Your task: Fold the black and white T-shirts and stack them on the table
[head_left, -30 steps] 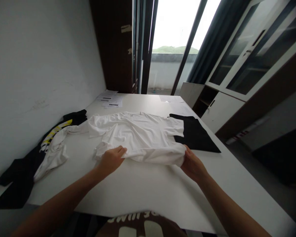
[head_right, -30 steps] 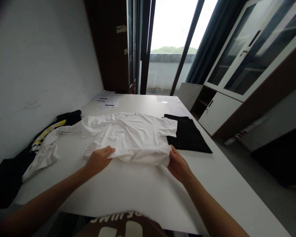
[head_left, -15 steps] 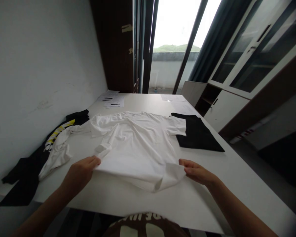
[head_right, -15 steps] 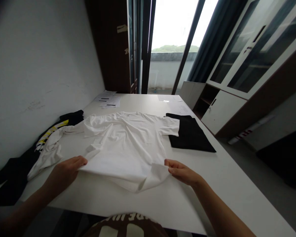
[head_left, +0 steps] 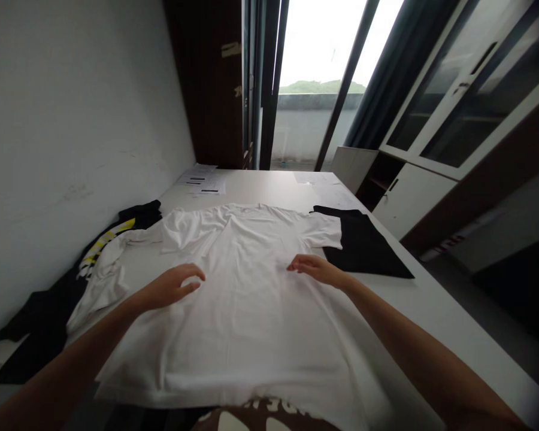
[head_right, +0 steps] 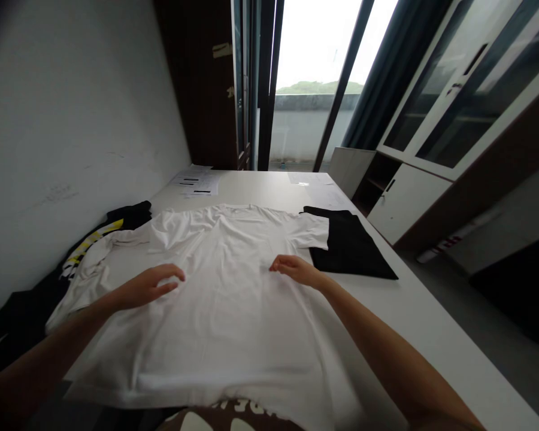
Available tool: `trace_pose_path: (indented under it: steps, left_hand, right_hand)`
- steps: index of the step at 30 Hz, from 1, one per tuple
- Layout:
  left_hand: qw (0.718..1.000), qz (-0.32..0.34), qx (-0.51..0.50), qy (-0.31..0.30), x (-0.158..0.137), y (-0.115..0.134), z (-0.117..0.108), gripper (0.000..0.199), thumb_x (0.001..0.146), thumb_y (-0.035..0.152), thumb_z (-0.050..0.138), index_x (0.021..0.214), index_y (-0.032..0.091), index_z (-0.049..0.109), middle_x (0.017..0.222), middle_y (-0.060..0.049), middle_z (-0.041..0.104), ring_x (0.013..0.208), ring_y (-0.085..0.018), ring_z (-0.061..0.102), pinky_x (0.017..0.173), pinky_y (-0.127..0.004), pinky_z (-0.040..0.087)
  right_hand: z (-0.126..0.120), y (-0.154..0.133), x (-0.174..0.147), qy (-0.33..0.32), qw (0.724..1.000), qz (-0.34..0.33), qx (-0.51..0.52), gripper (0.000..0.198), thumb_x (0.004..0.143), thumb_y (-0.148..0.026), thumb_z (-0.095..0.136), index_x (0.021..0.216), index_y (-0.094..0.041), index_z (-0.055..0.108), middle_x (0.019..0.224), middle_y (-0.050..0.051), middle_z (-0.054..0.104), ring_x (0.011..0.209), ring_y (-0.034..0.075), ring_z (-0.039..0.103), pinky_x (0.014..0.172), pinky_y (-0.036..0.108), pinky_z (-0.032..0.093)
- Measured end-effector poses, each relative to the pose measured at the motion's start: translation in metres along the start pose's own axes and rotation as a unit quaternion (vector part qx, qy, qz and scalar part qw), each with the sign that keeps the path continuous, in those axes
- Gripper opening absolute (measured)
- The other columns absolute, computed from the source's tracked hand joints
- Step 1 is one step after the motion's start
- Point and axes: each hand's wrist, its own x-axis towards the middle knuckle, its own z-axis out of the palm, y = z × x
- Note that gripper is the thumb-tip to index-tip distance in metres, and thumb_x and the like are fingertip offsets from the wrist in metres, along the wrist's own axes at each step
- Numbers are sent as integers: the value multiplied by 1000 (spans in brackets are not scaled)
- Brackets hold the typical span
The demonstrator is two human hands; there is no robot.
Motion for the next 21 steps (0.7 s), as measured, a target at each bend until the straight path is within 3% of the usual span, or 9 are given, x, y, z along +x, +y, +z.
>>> trace_pose_path:
  steps: [2, 4, 7, 10, 12, 15, 21]
  left_hand:
    - [997, 37, 48, 55, 50, -20, 9, 35, 97, 43, 49, 119, 24, 68, 135, -7, 65, 131, -26, 54, 115, -40, 39]
    - [991, 26, 96, 85, 102, -40, 17, 41, 97, 44, 48, 127, 22, 65, 143, -10, 59, 138, -27, 48, 118, -43, 35]
    - [979, -84, 163, 88, 173, -66, 29, 55, 99, 48, 45, 145, 20, 53, 158, -11, 45, 149, -27, 35, 122, -45, 28]
    - [969, -163, 169, 81, 225, -90, 38, 65, 100, 59, 37, 154, 25, 43, 164, -14, 35, 151, -36, 28, 118, -62, 26]
    - [963, -192, 172, 75, 248, -106, 43, 71, 98, 67, 34, 158, 30, 37, 168, -13, 26, 153, -41, 21, 114, -72, 19]
    - [957, -209, 188, 64, 272, -127, 48, 77, 95, 75, 28, 162, 36, 28, 172, -9, 11, 155, -43, 8, 112, -78, 7]
    - [959, -193, 198, 54, 308, -155, 42, 76, 96, 76, 23, 163, 40, 20, 172, -6, 7, 156, -43, 5, 111, -79, 4]
  right_hand:
    - [-7, 18, 39, 78, 991, -20, -106, 42, 96, -58, 53, 106, -22, 71, 114, 9, 73, 104, 25, 68, 94, 40, 51]
    - [-17, 36, 77, 125, 968, -21, -218, 39, 98, -51, 52, 121, -24, 68, 125, 9, 69, 113, 26, 65, 102, 41, 49]
    - [-32, 57, 127, 162, 923, 18, -350, 48, 100, -46, 50, 142, -25, 57, 151, 12, 52, 140, 29, 47, 116, 44, 38]
    - [-44, 74, 163, 160, 895, 114, -401, 58, 102, -53, 45, 154, -29, 45, 163, 10, 36, 150, 33, 31, 118, 54, 33]
    - [-50, 87, 179, 137, 888, 164, -407, 59, 102, -59, 39, 156, -34, 41, 167, 8, 29, 152, 35, 25, 116, 65, 28]
    - [-59, 105, 194, 112, 882, 190, -416, 63, 101, -65, 34, 158, -37, 36, 170, 6, 19, 155, 38, 15, 114, 76, 16]
    - [-86, 126, 220, 114, 879, 207, -414, 68, 101, -67, 30, 161, -36, 29, 171, 7, 13, 156, 36, 8, 113, 78, 7]
